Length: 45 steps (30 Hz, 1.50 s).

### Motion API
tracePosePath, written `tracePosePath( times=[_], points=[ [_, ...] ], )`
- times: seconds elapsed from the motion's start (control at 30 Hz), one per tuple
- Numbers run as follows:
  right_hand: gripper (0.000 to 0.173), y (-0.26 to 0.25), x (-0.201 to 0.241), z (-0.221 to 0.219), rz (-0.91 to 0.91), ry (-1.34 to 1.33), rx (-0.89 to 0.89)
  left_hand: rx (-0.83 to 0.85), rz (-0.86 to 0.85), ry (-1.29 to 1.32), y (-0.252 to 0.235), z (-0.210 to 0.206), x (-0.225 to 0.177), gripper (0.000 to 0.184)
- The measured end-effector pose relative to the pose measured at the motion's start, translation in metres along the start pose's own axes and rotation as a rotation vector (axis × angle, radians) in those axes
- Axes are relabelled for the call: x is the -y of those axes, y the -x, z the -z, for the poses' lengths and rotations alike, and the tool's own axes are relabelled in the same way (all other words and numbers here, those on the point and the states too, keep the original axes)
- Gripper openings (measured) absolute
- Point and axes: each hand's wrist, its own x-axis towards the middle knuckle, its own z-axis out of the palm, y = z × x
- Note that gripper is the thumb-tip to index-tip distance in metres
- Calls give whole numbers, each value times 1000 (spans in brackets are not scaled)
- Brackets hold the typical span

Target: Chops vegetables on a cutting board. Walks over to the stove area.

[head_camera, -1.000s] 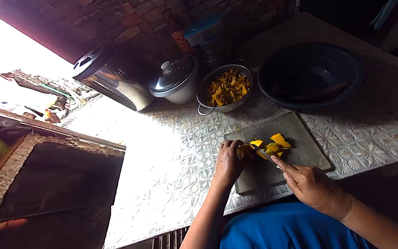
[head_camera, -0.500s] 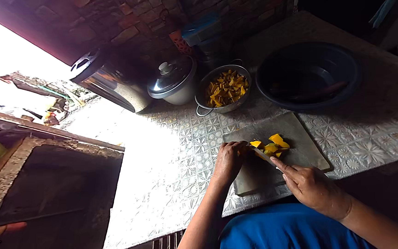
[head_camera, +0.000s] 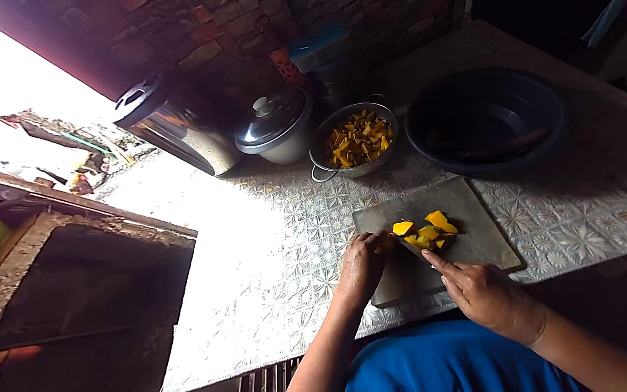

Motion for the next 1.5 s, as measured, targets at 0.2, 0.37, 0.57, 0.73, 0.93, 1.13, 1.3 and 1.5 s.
tracePosePath(
  times=[0.2,0.37,0.57,0.73,0.93,1.13,1.3,1.5],
  points=[
    [48,-2,3,-4,5,26,33,-140,-5,130,14,-7,4,47],
    [49,-6,7,-7,1,62,26,-265,-151,231,19,-15,27,21],
    [48,-8,9,-8,-5,65,29,-306,-190,195,18,-22,27,15],
    [48,-10,12,-7,13,62,33,-337,-227,173,17,-28,30,17],
    [49,-15,21,-8,39,150,87,-380,-279,144,17,-32,35,19],
    [58,-25,37,3,-6,264,256,-408,-330,131,15,-35,38,17],
    [65,-41,57,14,-76,344,461,-417,-335,134,15,-36,39,15],
    [65,-48,55,8,-136,252,586,-436,-334,145,15,-38,39,14]
  ],
)
